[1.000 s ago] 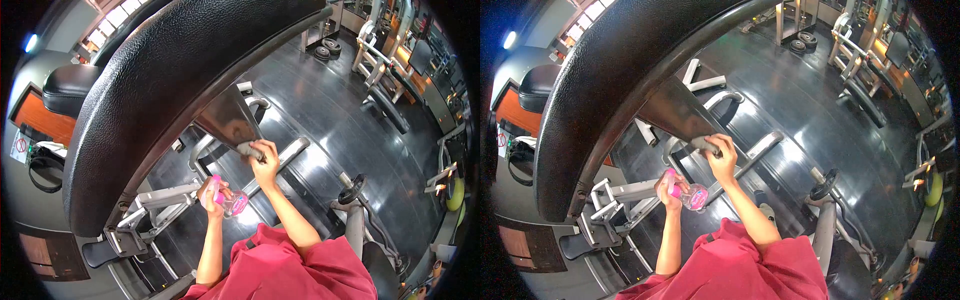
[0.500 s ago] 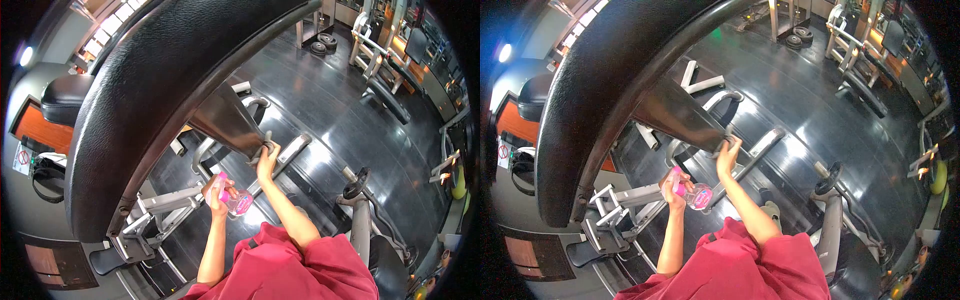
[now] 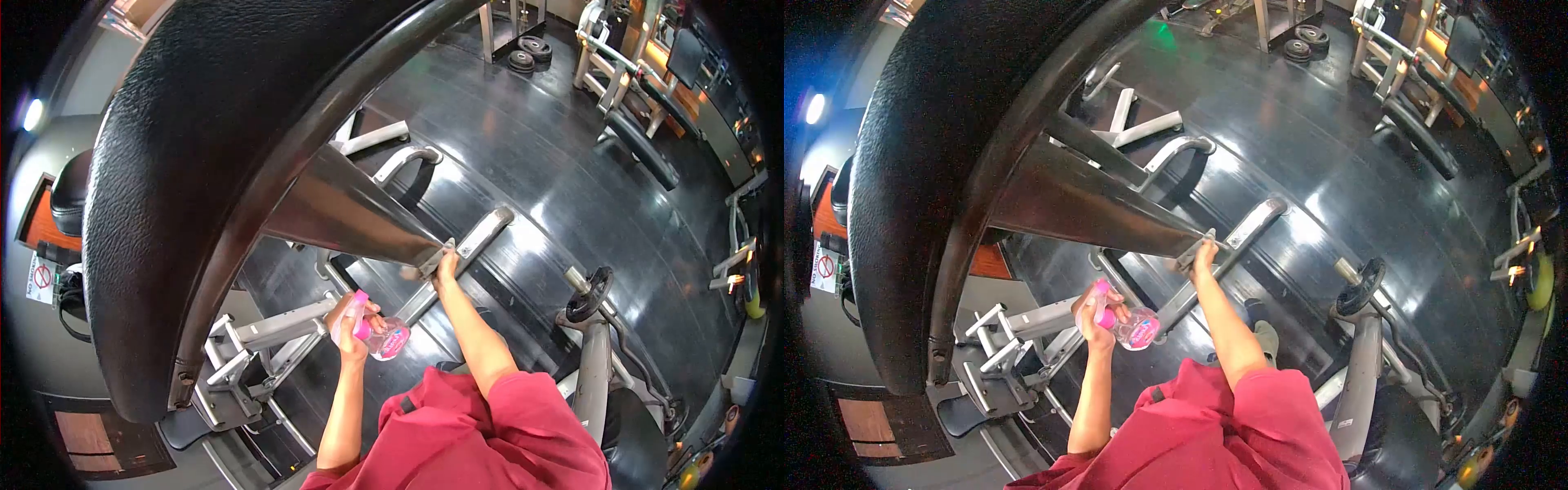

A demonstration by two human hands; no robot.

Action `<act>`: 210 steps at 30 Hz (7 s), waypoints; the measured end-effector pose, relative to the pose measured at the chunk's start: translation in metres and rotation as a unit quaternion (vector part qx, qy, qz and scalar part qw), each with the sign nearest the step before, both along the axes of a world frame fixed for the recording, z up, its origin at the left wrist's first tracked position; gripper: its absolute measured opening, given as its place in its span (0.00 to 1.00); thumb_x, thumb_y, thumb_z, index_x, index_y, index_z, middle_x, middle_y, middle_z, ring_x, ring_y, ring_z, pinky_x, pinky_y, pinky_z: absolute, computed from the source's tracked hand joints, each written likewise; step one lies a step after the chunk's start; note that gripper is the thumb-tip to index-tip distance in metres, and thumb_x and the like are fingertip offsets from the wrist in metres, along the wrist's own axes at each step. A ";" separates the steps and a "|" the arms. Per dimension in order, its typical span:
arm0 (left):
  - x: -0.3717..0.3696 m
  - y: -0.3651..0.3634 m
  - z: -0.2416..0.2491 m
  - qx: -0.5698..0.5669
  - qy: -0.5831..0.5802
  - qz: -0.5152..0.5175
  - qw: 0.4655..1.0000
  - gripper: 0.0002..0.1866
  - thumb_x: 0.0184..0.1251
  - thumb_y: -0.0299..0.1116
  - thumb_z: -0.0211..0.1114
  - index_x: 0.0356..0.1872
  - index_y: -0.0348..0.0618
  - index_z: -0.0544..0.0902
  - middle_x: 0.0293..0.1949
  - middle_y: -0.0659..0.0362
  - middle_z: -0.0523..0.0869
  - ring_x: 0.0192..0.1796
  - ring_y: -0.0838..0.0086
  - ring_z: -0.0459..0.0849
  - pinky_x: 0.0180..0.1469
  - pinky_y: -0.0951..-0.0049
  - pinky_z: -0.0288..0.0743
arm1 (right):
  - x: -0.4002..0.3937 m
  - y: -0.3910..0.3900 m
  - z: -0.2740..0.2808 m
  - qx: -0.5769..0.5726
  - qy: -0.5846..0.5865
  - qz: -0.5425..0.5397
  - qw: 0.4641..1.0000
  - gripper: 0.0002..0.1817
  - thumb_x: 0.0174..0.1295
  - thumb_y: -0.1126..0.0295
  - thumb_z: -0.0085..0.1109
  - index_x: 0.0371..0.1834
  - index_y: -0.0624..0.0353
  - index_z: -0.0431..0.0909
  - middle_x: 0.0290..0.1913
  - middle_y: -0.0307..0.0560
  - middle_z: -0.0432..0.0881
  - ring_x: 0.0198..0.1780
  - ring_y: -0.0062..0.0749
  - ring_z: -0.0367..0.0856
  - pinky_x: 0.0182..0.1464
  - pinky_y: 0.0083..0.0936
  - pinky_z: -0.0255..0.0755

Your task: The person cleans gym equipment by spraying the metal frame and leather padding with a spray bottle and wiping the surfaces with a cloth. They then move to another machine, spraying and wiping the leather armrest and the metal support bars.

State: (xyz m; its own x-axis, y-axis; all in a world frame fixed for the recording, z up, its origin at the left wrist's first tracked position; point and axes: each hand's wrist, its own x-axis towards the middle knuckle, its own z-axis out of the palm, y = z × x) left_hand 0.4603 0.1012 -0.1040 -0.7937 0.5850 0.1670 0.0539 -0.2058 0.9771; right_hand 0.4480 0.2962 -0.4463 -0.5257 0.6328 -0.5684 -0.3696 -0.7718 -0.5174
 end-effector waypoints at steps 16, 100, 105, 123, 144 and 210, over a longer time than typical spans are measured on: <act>0.008 0.015 -0.002 -0.027 -0.007 0.002 1.000 0.29 0.68 0.53 0.55 0.32 0.28 0.78 0.28 0.47 0.82 0.16 0.68 0.77 0.24 0.68 0.77 | 0.010 -0.035 0.046 0.052 -0.199 -0.073 0.976 0.20 0.72 0.65 0.53 0.64 0.54 0.66 0.59 0.53 0.77 0.60 0.40 0.76 0.61 0.36 0.69; 0.073 0.002 -0.007 -0.021 -0.065 0.021 0.997 0.25 0.75 0.44 0.54 0.34 0.24 0.80 0.29 0.50 0.80 0.19 0.68 0.79 0.28 0.69 0.77 | 0.126 -0.029 0.265 0.256 -0.055 0.095 0.960 0.21 0.73 0.62 0.60 0.63 0.56 0.67 0.57 0.46 0.75 0.59 0.29 0.72 0.61 0.28 0.67; 0.079 0.022 0.006 0.004 -0.083 -0.012 0.997 0.24 0.74 0.44 0.55 0.41 0.26 0.81 0.31 0.49 0.82 0.20 0.68 0.79 0.26 0.68 0.77 | 0.161 -0.014 0.293 0.252 0.002 0.096 0.963 0.20 0.77 0.64 0.51 0.68 0.54 0.64 0.51 0.47 0.79 0.51 0.30 0.80 0.52 0.28 0.76; 0.101 0.106 -0.003 -0.104 -0.155 -0.265 0.946 0.14 0.74 0.35 0.59 0.36 0.31 0.83 0.30 0.56 0.84 0.19 0.77 0.79 0.24 0.77 0.74 | 0.291 0.037 0.261 0.224 -0.134 0.015 0.965 0.20 0.69 0.66 0.56 0.62 0.53 0.69 0.48 0.43 0.78 0.46 0.25 0.77 0.48 0.25 0.74; 0.157 0.356 -0.054 -0.154 -0.089 -0.466 0.867 0.18 0.75 0.39 0.54 0.36 0.30 0.81 0.31 0.53 0.85 0.20 0.74 0.80 0.26 0.74 0.76 | 0.393 0.171 0.240 0.165 -0.197 -0.207 0.944 0.08 0.71 0.68 0.54 0.49 0.56 0.71 0.33 0.39 0.76 0.29 0.23 0.81 0.30 0.23 0.76; 0.165 0.584 0.099 0.049 0.008 0.543 0.838 0.24 0.72 0.45 0.59 0.33 0.27 0.81 0.30 0.51 0.83 0.20 0.73 0.81 0.25 0.74 0.75 | 0.024 0.529 0.394 0.407 0.337 0.683 0.505 0.14 0.75 0.67 0.54 0.59 0.56 0.68 0.40 0.38 0.75 0.40 0.19 0.74 0.44 0.21 0.71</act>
